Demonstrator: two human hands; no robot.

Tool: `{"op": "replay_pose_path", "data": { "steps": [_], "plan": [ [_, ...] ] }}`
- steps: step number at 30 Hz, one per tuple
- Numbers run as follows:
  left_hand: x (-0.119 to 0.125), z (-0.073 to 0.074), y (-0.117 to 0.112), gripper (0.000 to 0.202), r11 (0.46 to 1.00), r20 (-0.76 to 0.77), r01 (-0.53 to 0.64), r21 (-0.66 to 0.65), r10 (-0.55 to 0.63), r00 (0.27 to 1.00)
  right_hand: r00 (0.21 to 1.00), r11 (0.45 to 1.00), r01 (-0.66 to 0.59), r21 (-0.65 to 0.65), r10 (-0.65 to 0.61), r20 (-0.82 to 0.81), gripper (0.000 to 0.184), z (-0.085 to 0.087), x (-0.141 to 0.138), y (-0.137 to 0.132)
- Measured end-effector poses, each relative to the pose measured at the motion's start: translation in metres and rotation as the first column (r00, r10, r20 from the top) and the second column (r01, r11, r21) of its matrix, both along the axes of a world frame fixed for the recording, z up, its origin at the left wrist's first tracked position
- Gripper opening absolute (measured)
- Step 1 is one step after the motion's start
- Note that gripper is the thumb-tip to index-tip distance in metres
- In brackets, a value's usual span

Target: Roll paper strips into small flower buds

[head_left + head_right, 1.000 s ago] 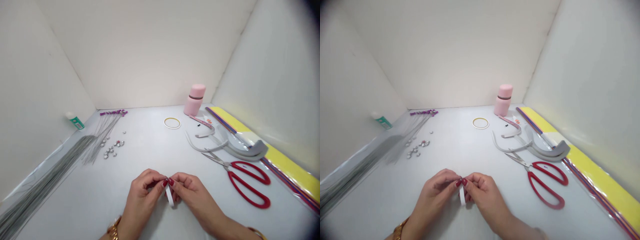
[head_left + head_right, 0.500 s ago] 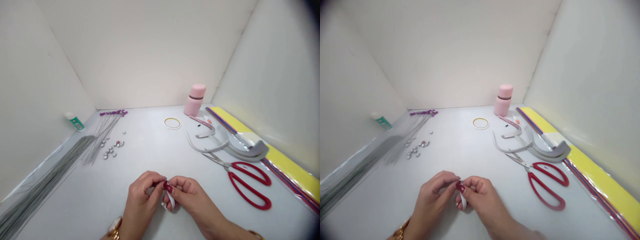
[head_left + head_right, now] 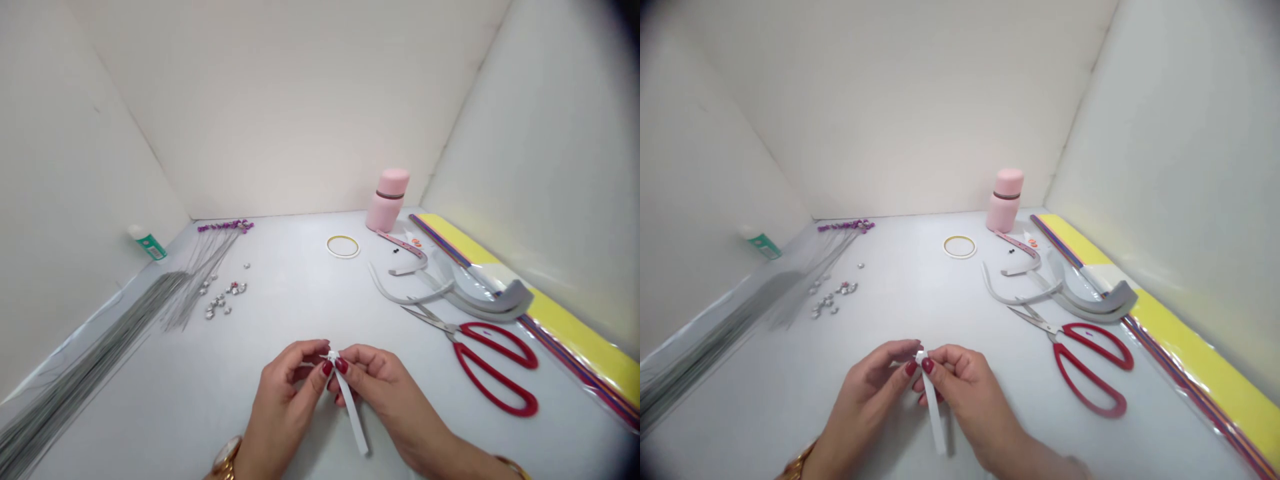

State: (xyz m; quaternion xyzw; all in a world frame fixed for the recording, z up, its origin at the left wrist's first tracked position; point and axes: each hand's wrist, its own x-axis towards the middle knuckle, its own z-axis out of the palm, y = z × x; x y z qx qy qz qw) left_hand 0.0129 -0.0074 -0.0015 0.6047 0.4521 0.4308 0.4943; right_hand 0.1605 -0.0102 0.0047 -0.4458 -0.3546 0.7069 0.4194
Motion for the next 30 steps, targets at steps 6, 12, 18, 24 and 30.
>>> {"op": "replay_pose_path", "data": {
  "steps": [6,12,18,24,30],
  "plan": [
    [0.008,0.004,0.003,0.011,0.964,0.253,0.018,-0.264,0.052,0.966,1.0,1.0,-0.017,0.0,0.017,0.011,0.028,0.002,-0.002,0.0],
    [0.009,0.004,0.001,0.013,0.932,0.328,0.057,-0.358,0.068,0.942,0.998,1.0,-0.022,-0.008,0.023,0.056,0.028,-0.001,-0.002,-0.001],
    [0.008,0.002,-0.001,0.015,0.931,0.263,0.026,-0.365,0.076,0.962,0.988,0.997,-0.059,0.053,0.051,0.145,0.023,-0.001,-0.001,-0.002],
    [0.004,0.001,0.0,0.014,0.989,-0.001,-0.059,-0.134,0.059,0.998,0.973,0.992,-0.078,0.1,0.054,0.224,0.022,-0.001,0.0,-0.002],
    [-0.003,0.001,0.001,0.014,0.939,-0.296,0.029,0.343,0.078,0.952,0.991,0.996,-0.054,0.077,0.044,0.129,0.026,0.002,-0.001,-0.001]
  ]
}}
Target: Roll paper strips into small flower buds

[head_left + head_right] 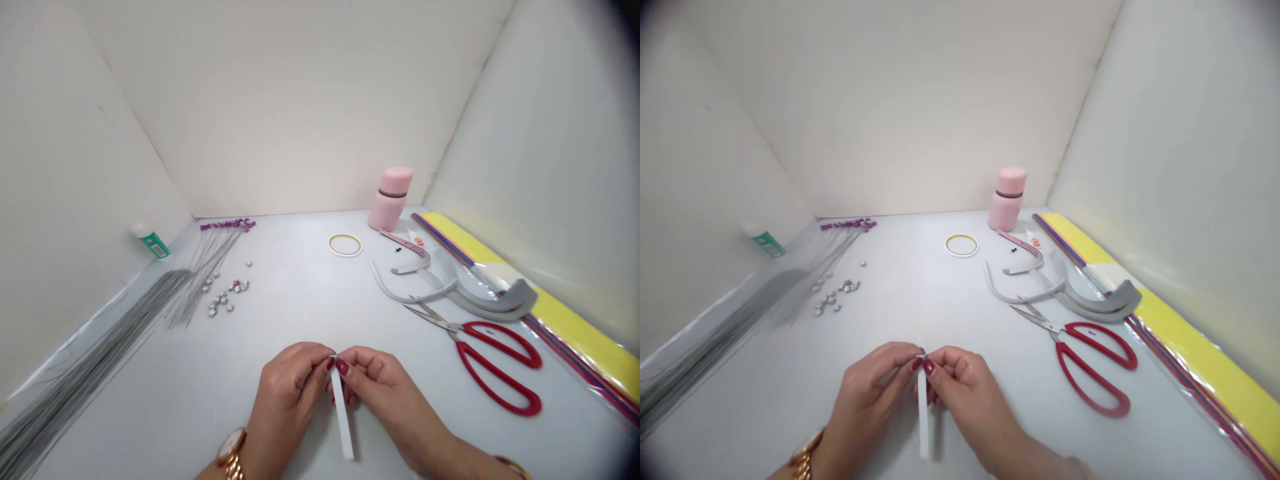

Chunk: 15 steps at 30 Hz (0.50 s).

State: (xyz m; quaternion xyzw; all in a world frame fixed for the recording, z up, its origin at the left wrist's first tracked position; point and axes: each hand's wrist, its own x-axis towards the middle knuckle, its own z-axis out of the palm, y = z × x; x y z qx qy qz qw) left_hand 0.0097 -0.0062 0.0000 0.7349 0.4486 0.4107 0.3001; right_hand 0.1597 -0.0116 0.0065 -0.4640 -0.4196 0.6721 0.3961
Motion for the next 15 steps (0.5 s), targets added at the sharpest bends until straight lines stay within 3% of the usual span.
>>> {"op": "replay_pose_path", "data": {
  "steps": [3,5,9,12,15],
  "plan": [
    [-0.0021,-0.0008,0.0012,0.019,0.988,-0.096,0.069,0.138,-0.056,0.994,0.999,0.999,0.031,0.006,-0.031,-0.036,0.029,-0.0012,0.0005,-0.0003],
    [-0.0028,-0.0019,0.0013,0.024,0.982,-0.121,0.104,0.158,-0.085,0.989,0.998,0.999,0.049,-0.002,-0.049,-0.043,0.03,-0.0024,0.0012,0.0001],
    [-0.0017,-0.0022,0.0002,0.025,0.995,-0.02,0.101,-0.021,-0.101,0.995,0.997,0.998,0.067,-0.012,-0.067,-0.041,0.027,-0.0023,0.0018,0.0024],
    [0.0002,-0.0002,0.0004,0.02,0.978,0.137,0.065,-0.199,-0.038,0.99,0.997,0.998,0.064,-0.016,-0.064,-0.034,0.027,-0.0009,0.0014,0.0034],
    [0.0014,0.0023,0.0015,0.017,0.963,0.202,0.06,-0.263,-0.006,0.979,0.999,0.999,0.037,0.005,-0.036,-0.02,0.028,-0.0008,0.0015,0.0035]
  ]
}}
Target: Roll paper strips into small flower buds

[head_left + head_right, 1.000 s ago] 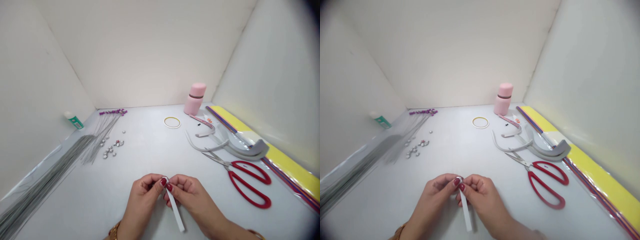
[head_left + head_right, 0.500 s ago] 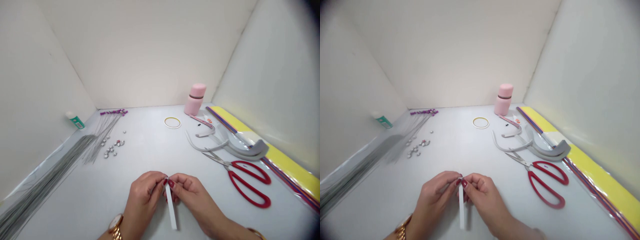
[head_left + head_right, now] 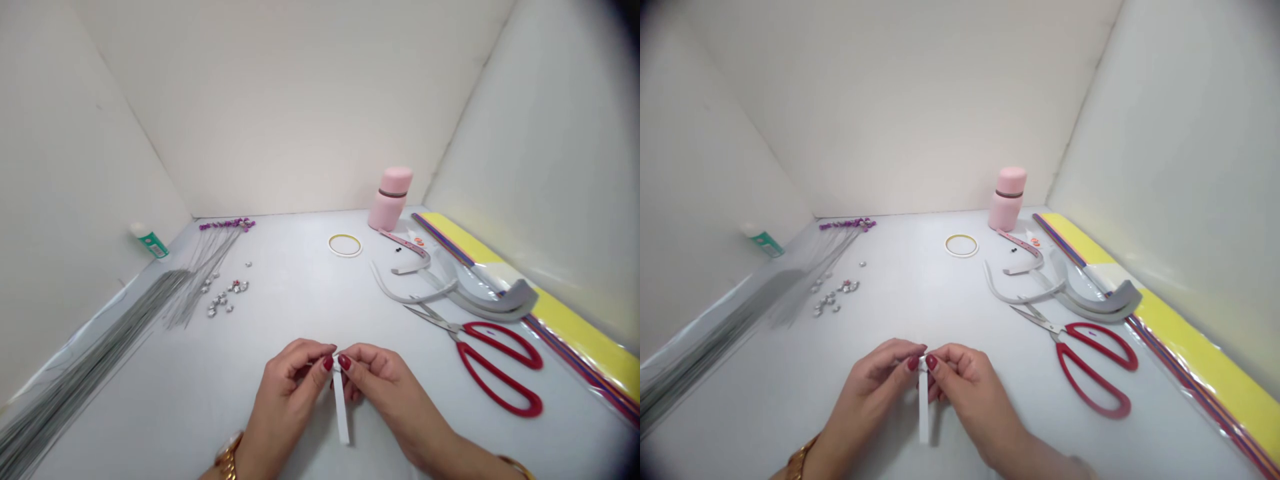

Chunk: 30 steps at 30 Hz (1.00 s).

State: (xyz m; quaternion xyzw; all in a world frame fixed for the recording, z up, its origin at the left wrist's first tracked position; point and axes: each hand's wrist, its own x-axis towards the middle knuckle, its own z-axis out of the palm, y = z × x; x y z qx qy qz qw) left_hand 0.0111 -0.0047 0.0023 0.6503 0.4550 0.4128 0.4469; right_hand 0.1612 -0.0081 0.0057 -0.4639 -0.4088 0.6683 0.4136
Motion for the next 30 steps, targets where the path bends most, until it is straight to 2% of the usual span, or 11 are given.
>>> {"op": "replay_pose_path", "data": {
  "steps": [3,6,11,15,18,21,23,25,28,30],
  "plan": [
    [0.0,0.003,0.0,0.016,0.999,-0.032,0.03,0.015,-0.029,0.999,1.0,1.0,-0.019,0.017,0.019,0.017,0.027,-0.002,0.001,0.0],
    [0.0,0.006,-0.001,0.016,0.995,-0.1,0.047,0.086,-0.039,0.994,0.999,1.0,-0.017,0.008,0.017,0.029,0.027,-0.004,0.001,0.0],
    [0.0,0.005,-0.003,0.015,0.99,-0.163,0.025,0.136,-0.002,0.987,1.0,1.0,0.01,-0.029,-0.009,0.014,0.029,-0.002,-0.001,0.0],
    [0.0,-0.001,-0.003,0.011,0.997,-0.033,-0.071,-0.016,0.071,0.997,1.0,0.997,-0.01,-0.073,0.009,-0.013,0.028,0.001,-0.003,-0.001],
    [0.002,-0.005,-0.002,0.01,0.976,0.05,-0.126,-0.176,0.137,0.989,0.998,0.996,-0.033,-0.084,0.036,0.041,0.027,-0.001,-0.004,-0.003],
    [0.003,-0.006,-0.002,0.011,0.968,0.037,-0.139,-0.21,0.15,0.988,0.997,0.997,-0.031,-0.077,0.036,0.071,0.026,-0.003,-0.003,-0.003],
    [0.002,-0.005,-0.003,0.01,0.982,-0.016,-0.147,-0.119,0.146,0.989,0.998,0.996,-0.033,-0.088,0.037,0.051,0.025,-0.003,-0.003,-0.003],
    [0.001,-0.004,-0.005,0.009,0.991,-0.092,-0.132,0.038,0.135,0.987,0.999,0.993,-0.033,-0.11,0.035,0.01,0.025,-0.001,-0.004,-0.003],
    [0.0,-0.003,-0.006,0.014,0.96,-0.184,-0.074,0.27,0.127,0.975,0.995,0.992,-0.038,-0.121,0.027,-0.092,0.024,0.003,-0.004,-0.003],
    [-0.001,-0.003,-0.006,0.016,0.93,-0.206,-0.043,0.364,0.126,0.97,0.987,0.993,-0.034,-0.117,0.015,-0.158,0.024,0.004,-0.004,-0.003]
  ]
}}
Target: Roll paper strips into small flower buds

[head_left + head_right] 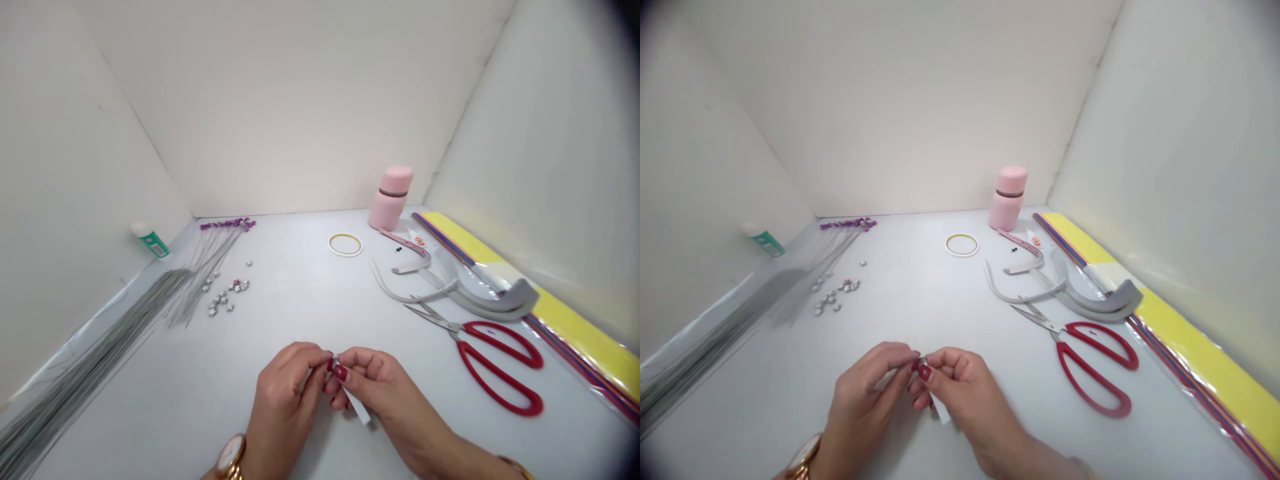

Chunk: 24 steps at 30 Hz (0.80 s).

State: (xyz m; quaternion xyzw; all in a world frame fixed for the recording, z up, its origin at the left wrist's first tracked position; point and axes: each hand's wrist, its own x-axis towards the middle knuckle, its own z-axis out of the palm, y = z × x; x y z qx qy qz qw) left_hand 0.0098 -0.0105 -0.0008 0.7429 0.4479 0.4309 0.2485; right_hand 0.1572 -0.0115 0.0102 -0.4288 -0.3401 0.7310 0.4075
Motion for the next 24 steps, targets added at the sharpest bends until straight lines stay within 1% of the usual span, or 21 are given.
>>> {"op": "replay_pose_path", "data": {
  "steps": [2,6,9,12,15,17,19,21,22,24],
  "plan": [
    [-0.001,0.0,0.001,0.017,0.998,-0.013,0.017,0.056,-0.016,1.0,0.999,1.0,0.016,-0.003,-0.016,-0.042,0.024,0.0,0.0,0.0],
    [-0.002,-0.001,0.003,0.019,0.995,-0.047,0.039,0.087,-0.035,0.998,0.996,0.999,0.027,-0.016,-0.029,-0.08,0.02,-0.002,0.0,-0.001],
    [-0.003,-0.001,0.004,0.019,0.996,-0.062,0.044,0.083,-0.039,0.997,0.996,1.0,0.022,-0.011,-0.023,-0.088,0.02,-0.003,0.001,0.0],
    [-0.004,-0.001,0.005,0.019,0.997,-0.06,0.048,0.053,-0.044,0.997,0.998,1.0,0.026,-0.017,-0.027,-0.058,0.019,-0.002,0.002,0.001],
    [-0.004,-0.003,0.003,0.02,0.998,-0.031,0.058,-0.038,-0.06,0.998,0.998,0.999,0.043,-0.009,-0.043,-0.04,0.017,-0.001,0.002,0.002],
    [-0.003,-0.004,0.002,0.019,0.986,0.045,0.042,-0.163,-0.035,0.998,0.999,0.999,0.045,0.011,-0.045,-0.023,0.016,0.0,0.001,0.002],
    [0.0,-0.005,0.002,0.018,0.943,0.167,0.034,-0.33,0.023,0.986,0.999,0.999,0.042,0.023,-0.043,0.009,0.016,0.0,0.0,0.001],
    [0.003,-0.005,0.002,0.016,0.878,0.296,0.087,-0.472,0.064,0.953,0.998,0.998,0.041,0.043,-0.042,0.035,0.017,0.0,0.0,0.001],
    [0.005,-0.004,0.002,0.015,0.853,0.351,0.124,-0.508,0.074,0.933,0.998,0.998,0.04,0.054,-0.042,0.045,0.018,0.0,0.0,0.001],
    [0.008,-0.001,0.003,0.012,0.836,0.435,0.183,-0.517,0.072,0.897,0.998,0.996,0.036,0.08,-0.04,0.056,0.019,-0.001,0.0,0.001]
  ]
}}
